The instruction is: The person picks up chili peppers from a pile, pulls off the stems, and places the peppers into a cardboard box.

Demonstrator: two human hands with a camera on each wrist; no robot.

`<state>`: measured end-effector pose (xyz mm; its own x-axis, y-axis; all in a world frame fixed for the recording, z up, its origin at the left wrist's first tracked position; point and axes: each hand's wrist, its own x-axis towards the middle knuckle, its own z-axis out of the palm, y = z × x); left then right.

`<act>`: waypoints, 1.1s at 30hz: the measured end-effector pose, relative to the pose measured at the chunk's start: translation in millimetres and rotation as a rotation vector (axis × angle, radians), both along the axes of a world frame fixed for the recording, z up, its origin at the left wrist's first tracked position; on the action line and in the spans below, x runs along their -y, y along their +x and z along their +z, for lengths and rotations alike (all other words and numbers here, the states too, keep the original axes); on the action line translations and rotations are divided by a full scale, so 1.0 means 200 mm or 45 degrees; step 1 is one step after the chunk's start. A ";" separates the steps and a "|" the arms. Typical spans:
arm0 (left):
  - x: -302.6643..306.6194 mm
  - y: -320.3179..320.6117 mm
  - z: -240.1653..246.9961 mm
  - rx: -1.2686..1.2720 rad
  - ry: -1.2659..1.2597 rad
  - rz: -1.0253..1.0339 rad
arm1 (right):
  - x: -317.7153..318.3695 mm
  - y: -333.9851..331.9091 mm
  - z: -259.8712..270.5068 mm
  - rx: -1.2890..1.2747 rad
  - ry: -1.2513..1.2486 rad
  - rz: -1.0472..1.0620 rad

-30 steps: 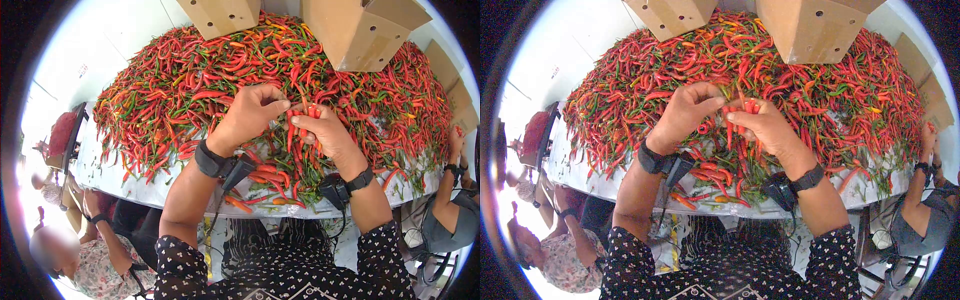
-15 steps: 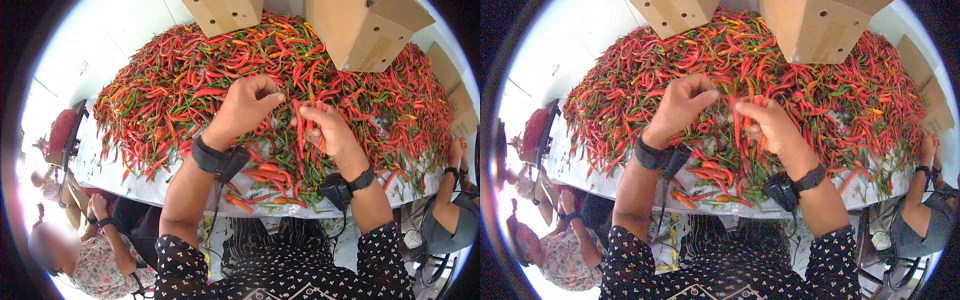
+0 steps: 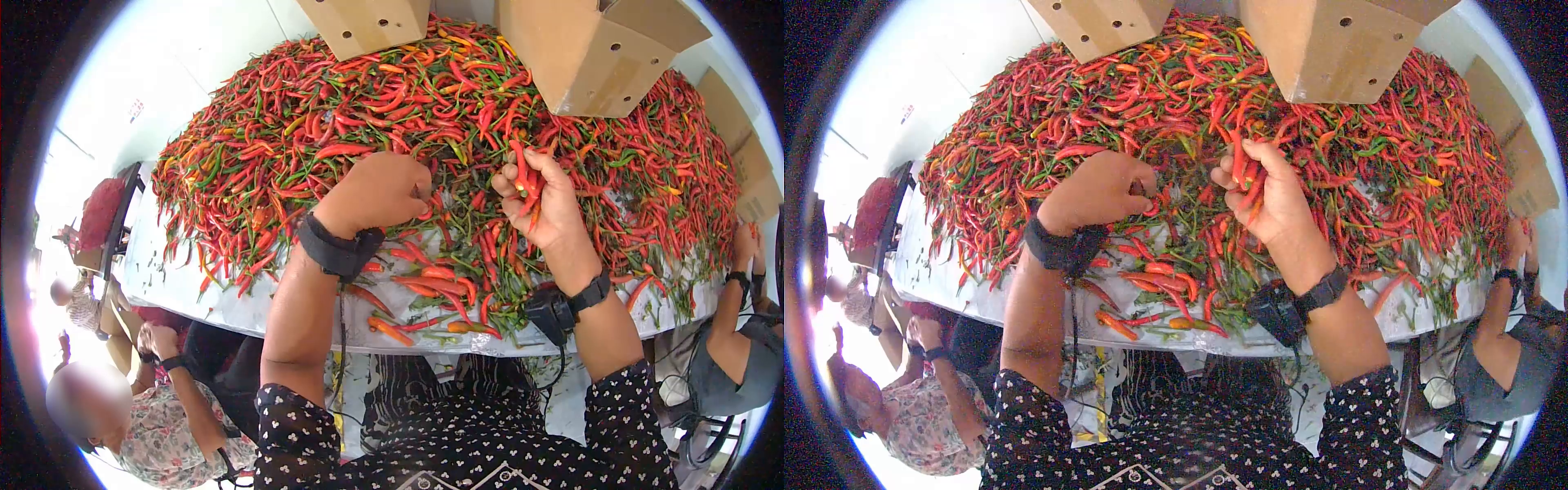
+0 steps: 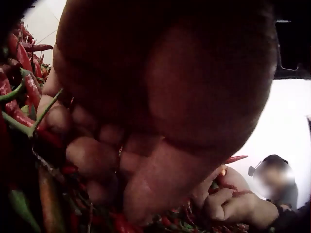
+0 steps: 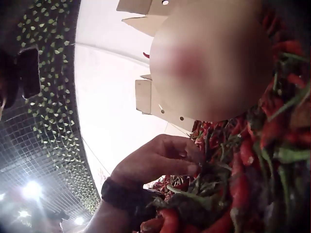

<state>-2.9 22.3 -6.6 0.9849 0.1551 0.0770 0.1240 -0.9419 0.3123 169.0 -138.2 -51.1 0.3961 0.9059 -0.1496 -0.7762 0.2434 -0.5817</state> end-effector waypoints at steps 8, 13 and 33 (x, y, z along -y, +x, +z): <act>0.00 0.00 -0.03 -0.046 0.071 -0.086 | 0.02 -0.04 0.05 -0.038 -0.010 0.050; 0.06 0.04 0.01 0.246 -0.382 0.073 | 0.01 -0.05 0.04 -0.002 0.023 0.172; 0.19 0.10 0.02 0.407 -1.291 -0.008 | 0.02 -0.08 0.07 0.215 -0.028 0.144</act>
<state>18.0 -16.1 -1.9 0.9428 0.2869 0.1698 -0.1065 -0.2236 0.9689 153.4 -141.5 -36.9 0.3130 0.9434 -0.1096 -0.6887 0.1461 -0.7102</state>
